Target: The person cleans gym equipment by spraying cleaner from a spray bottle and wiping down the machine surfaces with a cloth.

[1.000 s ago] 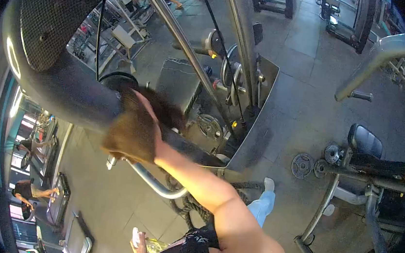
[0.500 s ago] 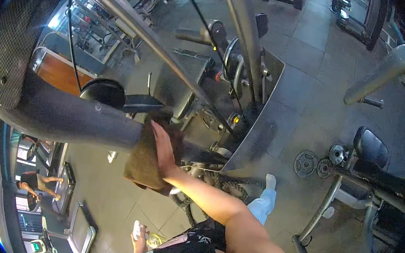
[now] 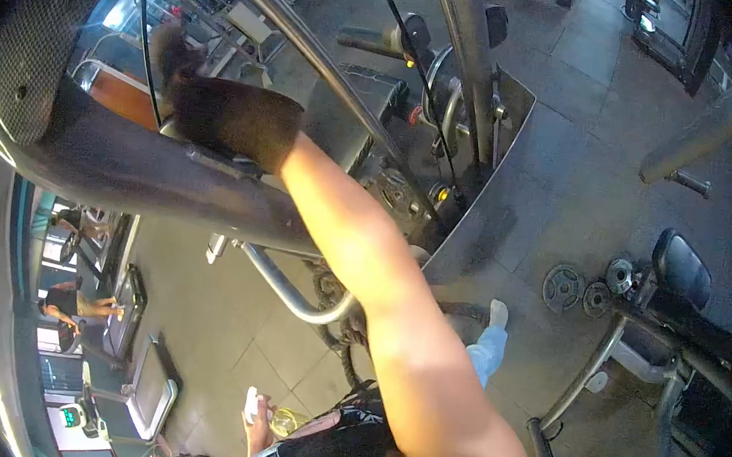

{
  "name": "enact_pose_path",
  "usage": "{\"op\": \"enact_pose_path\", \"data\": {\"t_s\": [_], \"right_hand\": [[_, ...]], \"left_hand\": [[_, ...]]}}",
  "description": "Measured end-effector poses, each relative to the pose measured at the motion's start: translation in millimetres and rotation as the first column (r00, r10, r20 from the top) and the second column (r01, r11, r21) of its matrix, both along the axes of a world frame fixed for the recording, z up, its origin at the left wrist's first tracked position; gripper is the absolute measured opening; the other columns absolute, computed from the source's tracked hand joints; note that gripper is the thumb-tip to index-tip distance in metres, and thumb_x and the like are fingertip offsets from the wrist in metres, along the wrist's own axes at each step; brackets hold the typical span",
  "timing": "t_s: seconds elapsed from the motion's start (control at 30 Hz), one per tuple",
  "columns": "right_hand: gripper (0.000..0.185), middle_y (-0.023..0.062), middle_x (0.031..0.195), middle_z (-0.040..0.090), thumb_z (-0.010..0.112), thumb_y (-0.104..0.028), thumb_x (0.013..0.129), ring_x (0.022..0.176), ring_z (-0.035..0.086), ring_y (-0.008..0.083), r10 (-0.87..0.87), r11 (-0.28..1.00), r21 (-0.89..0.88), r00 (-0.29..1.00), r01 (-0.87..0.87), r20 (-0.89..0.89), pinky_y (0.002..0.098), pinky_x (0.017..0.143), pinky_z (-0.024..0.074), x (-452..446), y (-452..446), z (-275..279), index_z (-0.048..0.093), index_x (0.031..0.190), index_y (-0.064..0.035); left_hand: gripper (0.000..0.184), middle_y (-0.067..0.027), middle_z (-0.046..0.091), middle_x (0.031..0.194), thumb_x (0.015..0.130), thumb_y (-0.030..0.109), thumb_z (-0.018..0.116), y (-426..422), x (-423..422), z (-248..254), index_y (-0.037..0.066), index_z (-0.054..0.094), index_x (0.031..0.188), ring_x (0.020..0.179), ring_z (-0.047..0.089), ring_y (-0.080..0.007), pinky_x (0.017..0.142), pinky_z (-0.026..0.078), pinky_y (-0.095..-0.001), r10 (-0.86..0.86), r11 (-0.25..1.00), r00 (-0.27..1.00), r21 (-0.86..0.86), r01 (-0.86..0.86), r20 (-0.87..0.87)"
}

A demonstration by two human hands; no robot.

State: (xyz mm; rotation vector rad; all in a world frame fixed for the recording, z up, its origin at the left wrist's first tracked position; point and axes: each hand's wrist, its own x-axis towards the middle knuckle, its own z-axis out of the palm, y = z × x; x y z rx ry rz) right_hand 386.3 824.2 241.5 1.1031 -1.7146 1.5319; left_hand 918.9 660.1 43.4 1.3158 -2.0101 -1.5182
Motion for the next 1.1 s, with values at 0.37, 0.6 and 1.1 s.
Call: {"op": "enact_pose_path", "data": {"t_s": [0.37,0.6,1.1], "right_hand": [[0.093,0.0228,0.147,0.031,0.073,-0.043,0.072,0.134,0.034,0.0412,-0.277,0.897,-0.130,0.767,0.423,0.579,0.0543,0.109,0.0284,165,-47,-21,0.034,0.143,0.0026],[0.113,0.0232,0.150,0.033,0.090,-0.034,0.052,0.136,0.035,0.0421,-0.227,0.908,-0.246,0.891,0.340,0.393,0.0520,0.108,0.0344,154,-37,-123,0.037,0.146,-0.0010],[0.042,0.0264,0.090,0.066,0.050,-0.037,0.098,0.089,0.061,0.0485,0.064,0.909,-0.345,0.738,0.235,0.671,0.0487,0.078,0.0489,108,-13,-83,0.064,0.097,0.0030]], "left_hand": [[0.032,-0.0082,0.065,0.093,0.093,0.031,0.069,-7,-1,-2,0.001,0.063,0.102,0.078,0.062,-0.0155,0.073,0.054,-0.0305,-0.128,0.986,0.986,-0.092,0.139,0.109],[0.035,-0.0068,0.063,0.089,0.094,0.036,0.067,1,2,12,0.001,0.064,0.099,0.076,0.061,-0.0156,0.071,0.053,-0.0314,-0.121,0.983,0.990,-0.130,0.130,0.071],[0.034,-0.0089,0.064,0.091,0.094,0.033,0.067,18,-4,13,0.000,0.063,0.101,0.080,0.063,-0.0182,0.074,0.054,-0.0334,-0.196,0.969,0.978,-0.142,0.204,0.070]]}}
